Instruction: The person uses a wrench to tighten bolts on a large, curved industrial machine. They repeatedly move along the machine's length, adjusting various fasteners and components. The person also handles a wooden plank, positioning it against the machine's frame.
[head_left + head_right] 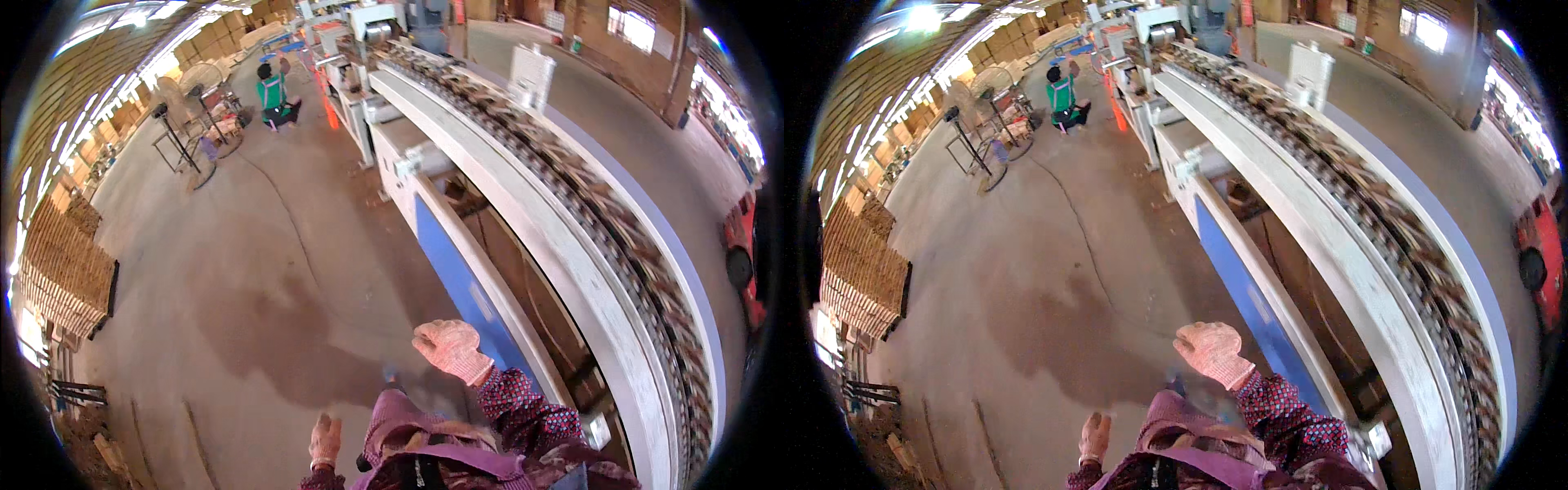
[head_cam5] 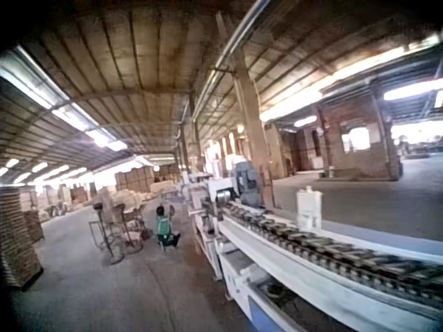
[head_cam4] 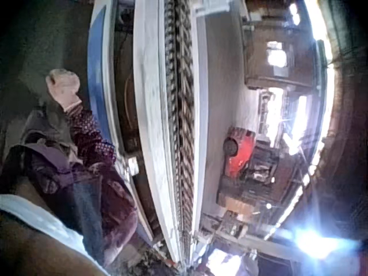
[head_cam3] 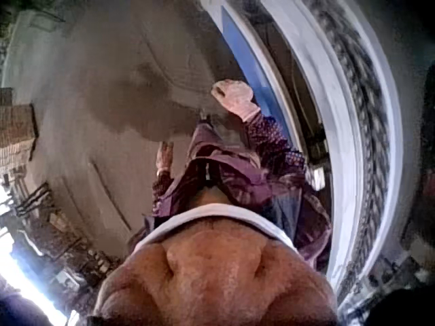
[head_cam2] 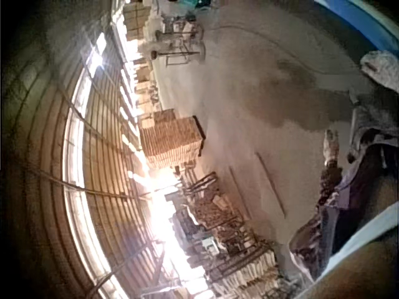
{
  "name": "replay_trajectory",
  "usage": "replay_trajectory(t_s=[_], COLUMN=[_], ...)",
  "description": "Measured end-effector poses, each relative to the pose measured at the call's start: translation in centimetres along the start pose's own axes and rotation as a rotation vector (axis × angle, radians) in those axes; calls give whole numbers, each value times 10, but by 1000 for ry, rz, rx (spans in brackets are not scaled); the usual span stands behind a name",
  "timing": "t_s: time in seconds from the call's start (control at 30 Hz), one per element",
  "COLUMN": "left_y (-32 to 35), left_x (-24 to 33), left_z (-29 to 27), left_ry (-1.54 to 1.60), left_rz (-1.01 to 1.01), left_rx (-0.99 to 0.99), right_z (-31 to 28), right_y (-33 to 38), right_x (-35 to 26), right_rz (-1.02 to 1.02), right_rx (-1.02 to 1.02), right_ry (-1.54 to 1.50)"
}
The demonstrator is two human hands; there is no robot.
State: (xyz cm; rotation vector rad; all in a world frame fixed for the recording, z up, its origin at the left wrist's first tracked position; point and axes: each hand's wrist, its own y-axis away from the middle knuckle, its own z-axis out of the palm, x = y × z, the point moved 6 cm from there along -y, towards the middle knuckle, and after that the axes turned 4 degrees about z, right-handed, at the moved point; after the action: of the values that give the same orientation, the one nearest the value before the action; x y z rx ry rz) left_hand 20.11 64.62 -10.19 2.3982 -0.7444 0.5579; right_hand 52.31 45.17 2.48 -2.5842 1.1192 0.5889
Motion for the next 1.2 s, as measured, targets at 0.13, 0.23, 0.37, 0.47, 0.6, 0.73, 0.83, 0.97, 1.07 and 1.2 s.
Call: replay_trajectory(t_s=[0.13,0.23,0.37,0.47,0.6,0.73,0.83,0.97,1.07,1.2], left_y=[-150,-306,-516,-621,-706,-849,-914,-989,-1075,-1185], left_x=[38,114,254,379,554,578,625,694,750,824], left_z=[-24,-71,-108,-129,-162,-113,-109,-146,-143,-116], left_ry=[27,-38,-453,-283,-200,149,368,167,465,639], left_rz=[-232,-114,544,891,962,1155,835,889,778,686], left_rx=[21,89,131,139,105,93,-180,-90,-329,-518], right_z=[1,18,14,5,21,47,54,-1,-32,-32], right_y=[-149,-250,-352,-427,-519,-651,-763,-903,-987,-1073], right_x=[22,60,83,100,148,176,197,175,175,199], right_rz=[-1,117,247,371,575,658,588,440,331,427], right_rx=[164,252,170,165,211,142,73,157,311,445], right_ry=[-26,-74,-157,-172,-153,-285,-208,-164,-115,-51])
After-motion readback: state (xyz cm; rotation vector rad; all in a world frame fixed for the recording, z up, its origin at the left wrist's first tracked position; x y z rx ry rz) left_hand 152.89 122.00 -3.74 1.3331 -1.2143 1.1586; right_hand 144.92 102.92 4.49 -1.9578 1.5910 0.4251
